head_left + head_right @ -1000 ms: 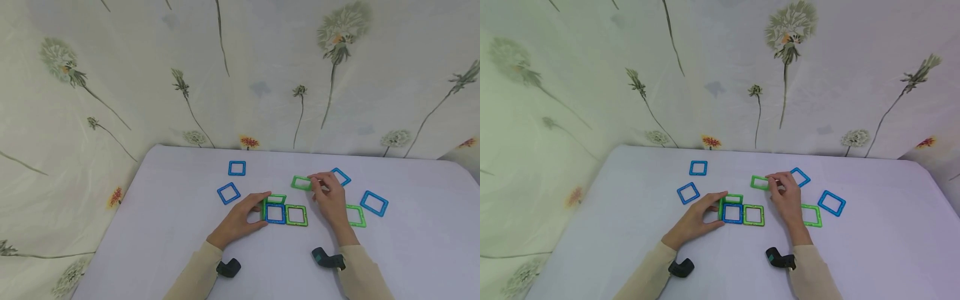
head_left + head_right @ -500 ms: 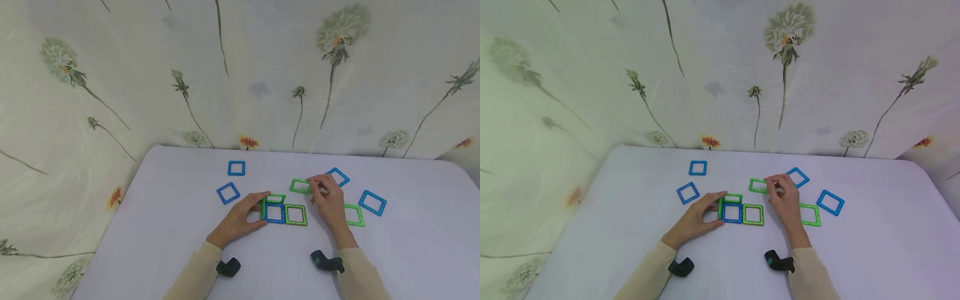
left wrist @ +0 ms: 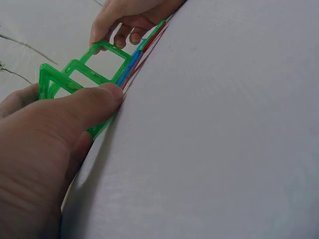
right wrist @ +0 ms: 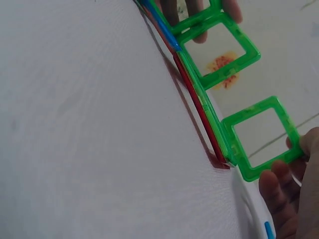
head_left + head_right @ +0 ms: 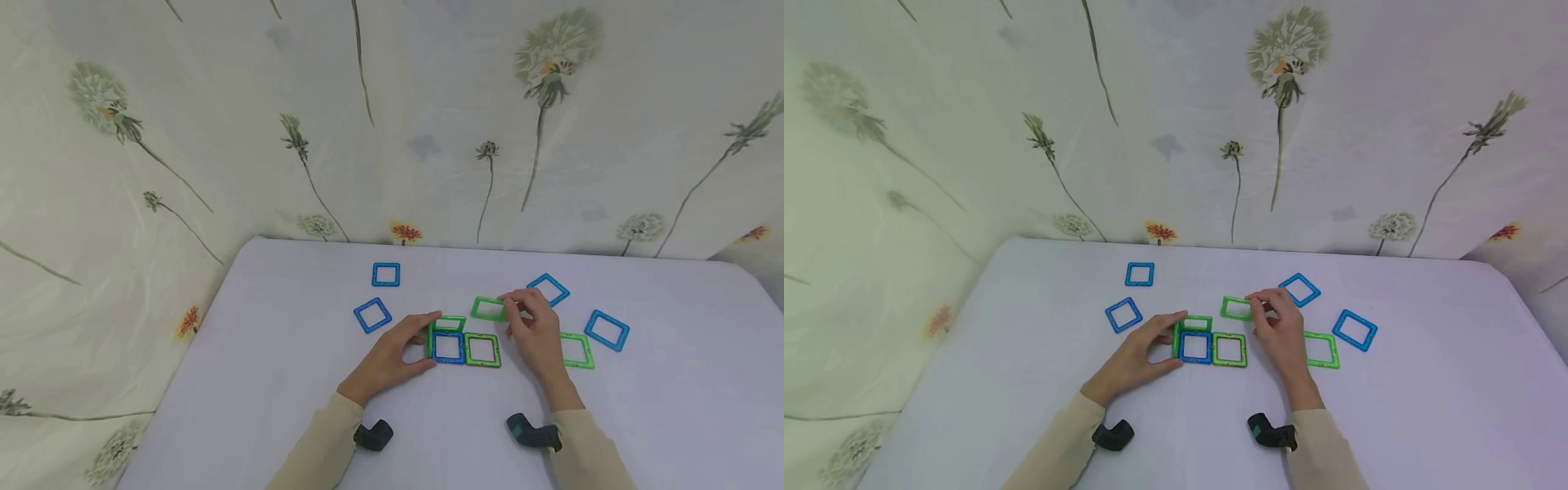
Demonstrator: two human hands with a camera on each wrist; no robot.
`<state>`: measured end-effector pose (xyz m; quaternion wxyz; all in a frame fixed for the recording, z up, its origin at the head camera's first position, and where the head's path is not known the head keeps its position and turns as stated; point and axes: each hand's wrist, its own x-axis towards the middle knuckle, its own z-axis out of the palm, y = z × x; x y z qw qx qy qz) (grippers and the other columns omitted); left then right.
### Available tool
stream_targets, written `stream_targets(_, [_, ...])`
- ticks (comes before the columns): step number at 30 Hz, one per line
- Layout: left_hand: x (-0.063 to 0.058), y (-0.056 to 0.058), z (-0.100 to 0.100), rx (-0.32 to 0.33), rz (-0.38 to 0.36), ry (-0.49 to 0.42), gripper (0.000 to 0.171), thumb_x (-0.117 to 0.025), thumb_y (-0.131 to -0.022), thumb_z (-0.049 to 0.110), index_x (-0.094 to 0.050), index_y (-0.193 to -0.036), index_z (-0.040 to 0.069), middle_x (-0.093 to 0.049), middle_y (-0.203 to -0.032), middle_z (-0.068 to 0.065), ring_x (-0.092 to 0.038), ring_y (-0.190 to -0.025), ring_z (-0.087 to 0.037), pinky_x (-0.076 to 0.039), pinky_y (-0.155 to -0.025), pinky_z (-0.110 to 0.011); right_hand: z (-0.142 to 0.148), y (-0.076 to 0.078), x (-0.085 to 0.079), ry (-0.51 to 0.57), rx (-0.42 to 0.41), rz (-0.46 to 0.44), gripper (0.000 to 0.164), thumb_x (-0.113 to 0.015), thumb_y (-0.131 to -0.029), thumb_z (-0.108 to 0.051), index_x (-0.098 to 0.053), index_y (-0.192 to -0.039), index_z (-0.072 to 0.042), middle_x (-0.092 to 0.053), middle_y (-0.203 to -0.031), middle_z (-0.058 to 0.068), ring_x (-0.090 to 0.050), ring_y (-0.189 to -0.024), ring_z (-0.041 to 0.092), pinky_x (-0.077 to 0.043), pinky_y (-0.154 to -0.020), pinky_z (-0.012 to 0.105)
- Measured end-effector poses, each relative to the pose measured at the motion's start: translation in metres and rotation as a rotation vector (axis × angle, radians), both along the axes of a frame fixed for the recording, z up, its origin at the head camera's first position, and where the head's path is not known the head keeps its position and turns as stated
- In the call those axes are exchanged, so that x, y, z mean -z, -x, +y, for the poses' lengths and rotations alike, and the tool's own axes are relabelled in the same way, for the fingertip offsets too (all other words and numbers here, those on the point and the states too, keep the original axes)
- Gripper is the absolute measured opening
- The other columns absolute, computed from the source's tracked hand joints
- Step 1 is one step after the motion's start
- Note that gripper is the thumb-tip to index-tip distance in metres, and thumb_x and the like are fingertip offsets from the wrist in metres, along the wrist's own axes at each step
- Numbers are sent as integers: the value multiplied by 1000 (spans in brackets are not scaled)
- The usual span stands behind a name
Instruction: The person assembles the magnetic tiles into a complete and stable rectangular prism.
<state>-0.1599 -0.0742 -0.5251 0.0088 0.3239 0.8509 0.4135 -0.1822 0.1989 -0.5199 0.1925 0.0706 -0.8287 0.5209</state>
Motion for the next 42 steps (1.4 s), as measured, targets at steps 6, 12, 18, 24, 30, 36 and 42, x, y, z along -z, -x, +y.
stream_targets(6, [-1,0,0,-1,1,10,85,-74,-81,23,-23,-148,35,-48,-138,3,-55,-106,-2,-49,-92,-15,-1,-4,-1,0,-1,-3,17,-55,-96,-20,-66,-102,-10,-53,-99,-7,-54,-72,8,-50,-49,17])
stream_targets(12, [-1,0,0,1,-11,4,83,-74,-81,22,-26,-149,29,-47,-138,3,-55,-107,-3,-49,-93,-15,-1,-6,2,15,-14,-11,16,-55,-95,-18,-67,-101,-10,-54,-99,-6,-54,-72,12,-51,-49,19])
stream_targets(18, [0,0,0,1,-16,6,84,-74,-81,21,-25,-149,31,-47,-138,4,-55,-107,-3,-49,-93,-15,-1,-8,2,15,-23,-6,16,-55,-95,-18,-67,-102,-9,-54,-100,-5,-54,-73,10,-51,-49,18])
stream_targets(24, [-1,-1,1,-3,-10,4,86,-74,-81,21,-23,-148,34,-47,-138,3,-55,-108,-3,-49,-93,-16,-2,-10,1,18,-43,16,15,-55,-95,-16,-66,-103,-9,-54,-100,-5,-54,-72,9,-50,-48,18])
stream_targets(30, [-2,-1,1,-3,-14,-4,85,-75,-81,20,-25,-149,33,-46,-139,3,-55,-108,-4,-49,-93,-16,-1,-11,1,24,-53,21,14,-56,-95,-15,-66,-102,-9,-54,-99,-3,-54,-70,11,-50,-47,19])
stream_targets(36, [-1,-1,1,4,-9,-11,83,-75,-81,20,-27,-149,28,-47,-138,2,-55,-108,-4,-49,-93,-16,0,-10,3,29,-59,2,14,-56,-94,-12,-67,-102,-9,-54,-100,-1,-55,-73,8,-51,-48,20])
stream_targets(42, [-3,-2,1,1,-12,-7,83,-74,-81,20,-27,-149,27,-47,-138,2,-55,-108,-4,-49,-93,-16,-4,-15,-6,22,-84,-6,15,-54,-94,-7,-66,-102,-2,-54,-100,4,-54,-73,9,-52,-48,22])
